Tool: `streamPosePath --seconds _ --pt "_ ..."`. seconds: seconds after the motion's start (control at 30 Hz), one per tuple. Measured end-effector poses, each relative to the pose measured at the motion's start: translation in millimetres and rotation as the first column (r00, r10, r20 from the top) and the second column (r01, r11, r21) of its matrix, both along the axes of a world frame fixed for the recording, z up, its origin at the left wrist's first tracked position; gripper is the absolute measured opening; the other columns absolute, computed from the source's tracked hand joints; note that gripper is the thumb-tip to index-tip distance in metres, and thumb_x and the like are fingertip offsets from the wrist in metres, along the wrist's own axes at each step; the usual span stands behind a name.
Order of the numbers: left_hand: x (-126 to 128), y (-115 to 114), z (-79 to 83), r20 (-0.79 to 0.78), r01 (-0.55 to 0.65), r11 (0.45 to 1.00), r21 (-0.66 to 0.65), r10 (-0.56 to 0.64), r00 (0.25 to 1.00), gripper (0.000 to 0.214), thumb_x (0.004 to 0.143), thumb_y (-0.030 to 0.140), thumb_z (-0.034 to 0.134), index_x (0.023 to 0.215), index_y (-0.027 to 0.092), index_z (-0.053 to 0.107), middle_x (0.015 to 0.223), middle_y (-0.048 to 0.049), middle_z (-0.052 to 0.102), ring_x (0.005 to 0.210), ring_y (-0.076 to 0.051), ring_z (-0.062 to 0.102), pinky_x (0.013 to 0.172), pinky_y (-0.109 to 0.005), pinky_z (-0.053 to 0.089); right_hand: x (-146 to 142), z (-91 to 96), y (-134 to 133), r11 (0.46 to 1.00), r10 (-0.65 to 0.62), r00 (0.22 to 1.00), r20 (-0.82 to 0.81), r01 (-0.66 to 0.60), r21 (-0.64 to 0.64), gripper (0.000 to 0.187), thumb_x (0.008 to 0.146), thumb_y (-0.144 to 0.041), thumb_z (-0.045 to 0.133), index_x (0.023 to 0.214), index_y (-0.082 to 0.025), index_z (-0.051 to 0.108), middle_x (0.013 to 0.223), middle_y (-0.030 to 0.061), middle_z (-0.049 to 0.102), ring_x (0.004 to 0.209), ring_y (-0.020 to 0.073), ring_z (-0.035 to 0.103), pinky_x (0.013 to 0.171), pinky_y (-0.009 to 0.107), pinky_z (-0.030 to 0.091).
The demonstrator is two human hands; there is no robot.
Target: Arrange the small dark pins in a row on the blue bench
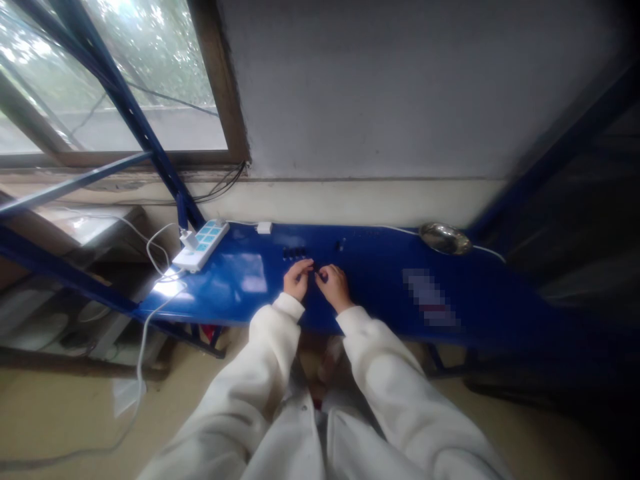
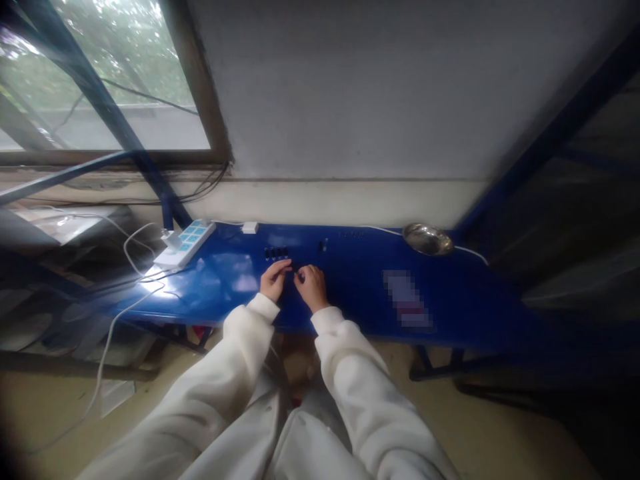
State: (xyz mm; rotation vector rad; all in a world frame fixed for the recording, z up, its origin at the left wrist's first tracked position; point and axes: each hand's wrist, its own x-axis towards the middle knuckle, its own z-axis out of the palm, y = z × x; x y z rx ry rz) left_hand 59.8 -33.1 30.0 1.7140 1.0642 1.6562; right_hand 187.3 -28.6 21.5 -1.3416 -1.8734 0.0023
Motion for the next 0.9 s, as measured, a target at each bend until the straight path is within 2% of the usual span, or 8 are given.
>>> streamPosePath --seconds 0.27,0.4,0.5,0.6,0.9 --pt "-1.1 -1.0 3.4 -0.09 0.032 0.999 0.032 -0.029 0.996 0.026 0.077 0.014 0.041 0.087 0.018 0.064 0.097 -0.0067 0.063 0.096 -0.017 0.056 0.088 -0.037 0.043 -4.0 2.3 8.8 0.999 0.009 1.0 -0.023 -0.01 -0.054 0.007 0.072 -0.023 0.051 0.068 -0.017 0.052 0.065 0.0023 0.053 0.065 0.0143 0.048 0.062 0.026 0.036" --pt "-2.5 0.8 2.0 -0.082 0.013 1.0 0.019 -0.011 0.997 0.028 0.076 0.012 0.041 0.089 0.019 0.064 0.101 -0.0059 0.061 0.098 -0.017 0.054 0.089 -0.037 0.042 -7.1 8.2 25.5 0.987 0.046 0.999 -0.02 -0.049 -0.154 0.004 0.07 -0.019 0.053 0.067 -0.017 0.053 0.066 0.0028 0.057 0.065 0.0138 0.051 0.061 0.024 0.037" --pt "-3.1 2.7 0.3 0.022 -0.031 0.999 -0.018 0.031 0.999 0.028 0.075 0.013 0.041 0.092 0.019 0.063 0.104 -0.0069 0.057 0.09 -0.016 0.057 0.083 -0.035 0.045 -8.1 13.9 43.6 0.948 0.082 0.996 -0.045 -0.092 -0.304 0.002 0.069 -0.017 0.056 0.07 -0.015 0.056 0.068 0.0038 0.061 0.063 0.0127 0.054 0.059 0.022 0.038" --pt "-3.2 3.4 0.2 0.154 -0.076 0.993 -0.094 0.09 0.984 0.026 0.074 0.012 0.042 0.09 0.018 0.062 0.102 -0.0071 0.056 0.077 -0.013 0.059 0.072 -0.03 0.048 -9.4 17.5 61.1 0.908 0.076 0.996 -0.039 -0.085 -0.411 0.003 0.068 -0.016 0.058 0.07 -0.015 0.058 0.07 0.0054 0.064 0.063 0.0129 0.057 0.058 0.021 0.039" --pt "-4.0 3.7 0.9 0.246 -0.13 0.964 -0.231 0.187 0.951 0.018 0.071 0.015 0.043 0.076 0.015 0.06 0.085 -0.0045 0.057 0.067 -0.011 0.057 0.053 -0.021 0.043 -16.9 15.2 87.6 0.893 0.067 0.998 0.016 -0.053 -0.446 0.002 0.066 -0.014 0.059 0.066 -0.014 0.06 0.073 0.0076 0.066 0.067 0.0142 0.06 0.059 0.02 0.041"
